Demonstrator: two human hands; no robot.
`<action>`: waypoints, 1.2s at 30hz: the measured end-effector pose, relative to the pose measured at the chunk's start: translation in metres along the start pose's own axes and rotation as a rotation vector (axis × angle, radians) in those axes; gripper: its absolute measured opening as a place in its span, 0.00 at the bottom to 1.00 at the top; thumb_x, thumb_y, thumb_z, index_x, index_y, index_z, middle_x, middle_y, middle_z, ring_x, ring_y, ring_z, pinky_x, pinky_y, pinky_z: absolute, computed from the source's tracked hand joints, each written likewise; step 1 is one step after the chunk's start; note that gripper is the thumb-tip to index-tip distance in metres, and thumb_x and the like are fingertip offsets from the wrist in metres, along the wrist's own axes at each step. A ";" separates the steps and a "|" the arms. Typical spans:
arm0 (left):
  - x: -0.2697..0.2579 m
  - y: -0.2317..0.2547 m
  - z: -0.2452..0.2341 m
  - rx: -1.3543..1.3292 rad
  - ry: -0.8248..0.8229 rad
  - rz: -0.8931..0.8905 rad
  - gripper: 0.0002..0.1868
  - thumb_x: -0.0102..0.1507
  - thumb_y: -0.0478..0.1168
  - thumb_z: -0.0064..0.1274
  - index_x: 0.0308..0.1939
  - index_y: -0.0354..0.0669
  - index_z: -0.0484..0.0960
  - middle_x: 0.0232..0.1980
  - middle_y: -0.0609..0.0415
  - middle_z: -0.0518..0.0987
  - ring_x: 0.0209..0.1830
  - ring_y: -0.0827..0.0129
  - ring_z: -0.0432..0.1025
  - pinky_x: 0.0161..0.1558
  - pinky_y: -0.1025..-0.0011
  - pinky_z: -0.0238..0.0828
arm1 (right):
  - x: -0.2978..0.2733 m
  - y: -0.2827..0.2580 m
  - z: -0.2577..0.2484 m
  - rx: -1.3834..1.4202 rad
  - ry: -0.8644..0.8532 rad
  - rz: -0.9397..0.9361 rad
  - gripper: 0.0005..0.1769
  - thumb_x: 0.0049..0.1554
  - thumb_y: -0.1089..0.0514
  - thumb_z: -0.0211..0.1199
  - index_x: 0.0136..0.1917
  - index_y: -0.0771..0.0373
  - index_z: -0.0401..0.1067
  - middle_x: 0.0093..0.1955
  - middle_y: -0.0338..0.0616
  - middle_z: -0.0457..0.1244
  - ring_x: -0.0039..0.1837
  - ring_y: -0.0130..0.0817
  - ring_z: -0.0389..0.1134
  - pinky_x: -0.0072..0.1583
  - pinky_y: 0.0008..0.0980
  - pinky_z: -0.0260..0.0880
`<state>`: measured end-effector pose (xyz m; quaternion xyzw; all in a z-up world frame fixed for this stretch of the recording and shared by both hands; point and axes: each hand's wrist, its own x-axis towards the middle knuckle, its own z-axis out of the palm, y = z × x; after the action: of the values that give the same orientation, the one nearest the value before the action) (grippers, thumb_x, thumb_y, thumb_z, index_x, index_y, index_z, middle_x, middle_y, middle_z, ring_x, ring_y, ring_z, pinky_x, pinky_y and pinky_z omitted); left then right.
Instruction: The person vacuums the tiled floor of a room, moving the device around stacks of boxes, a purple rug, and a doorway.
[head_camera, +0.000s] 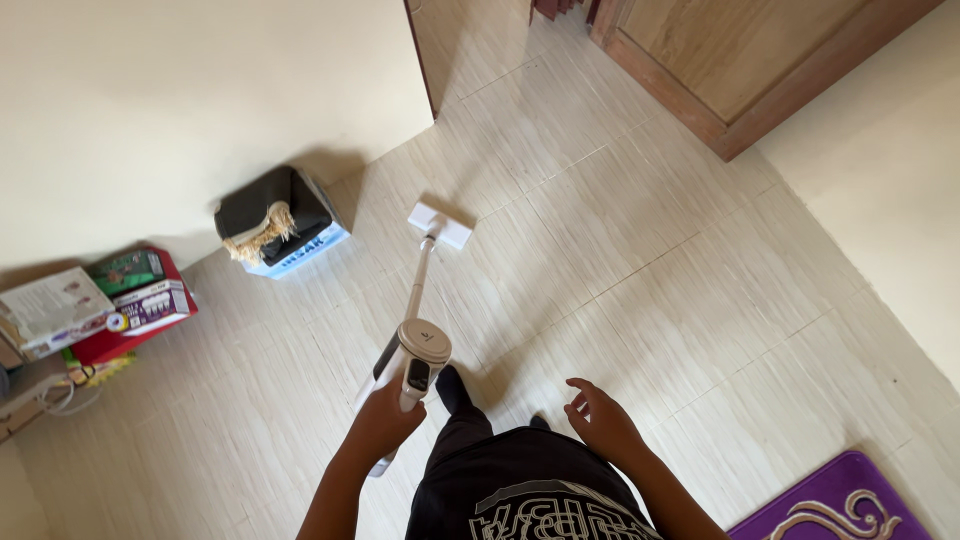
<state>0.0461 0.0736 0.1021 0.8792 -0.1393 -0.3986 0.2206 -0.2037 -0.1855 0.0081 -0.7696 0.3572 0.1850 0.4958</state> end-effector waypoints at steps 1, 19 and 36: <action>0.008 0.001 -0.007 0.017 -0.015 -0.001 0.21 0.59 0.46 0.57 0.53 0.42 0.79 0.41 0.44 0.86 0.41 0.56 0.82 0.46 0.59 0.77 | 0.004 -0.006 0.001 0.006 0.005 0.004 0.31 0.59 0.48 0.60 0.73 0.53 0.62 0.53 0.38 0.69 0.56 0.31 0.72 0.59 0.36 0.73; 0.182 0.034 -0.031 -0.313 -0.042 0.099 0.23 0.66 0.54 0.54 0.52 0.37 0.79 0.36 0.47 0.84 0.32 0.60 0.78 0.40 0.61 0.77 | 0.051 -0.092 0.035 0.073 -0.004 0.060 0.26 0.60 0.47 0.58 0.70 0.52 0.65 0.54 0.37 0.69 0.57 0.31 0.72 0.60 0.35 0.73; 0.176 0.064 -0.003 -0.388 -0.517 0.252 0.33 0.68 0.60 0.49 0.62 0.35 0.74 0.57 0.44 0.79 0.58 0.58 0.75 0.59 0.62 0.72 | 0.116 -0.182 0.061 0.321 0.244 0.004 0.37 0.57 0.45 0.64 0.69 0.68 0.54 0.63 0.61 0.66 0.62 0.52 0.73 0.64 0.42 0.73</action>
<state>0.1571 -0.0546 0.0229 0.6668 -0.2199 -0.5968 0.3885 0.0121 -0.1273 0.0222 -0.6968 0.4409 0.0320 0.5649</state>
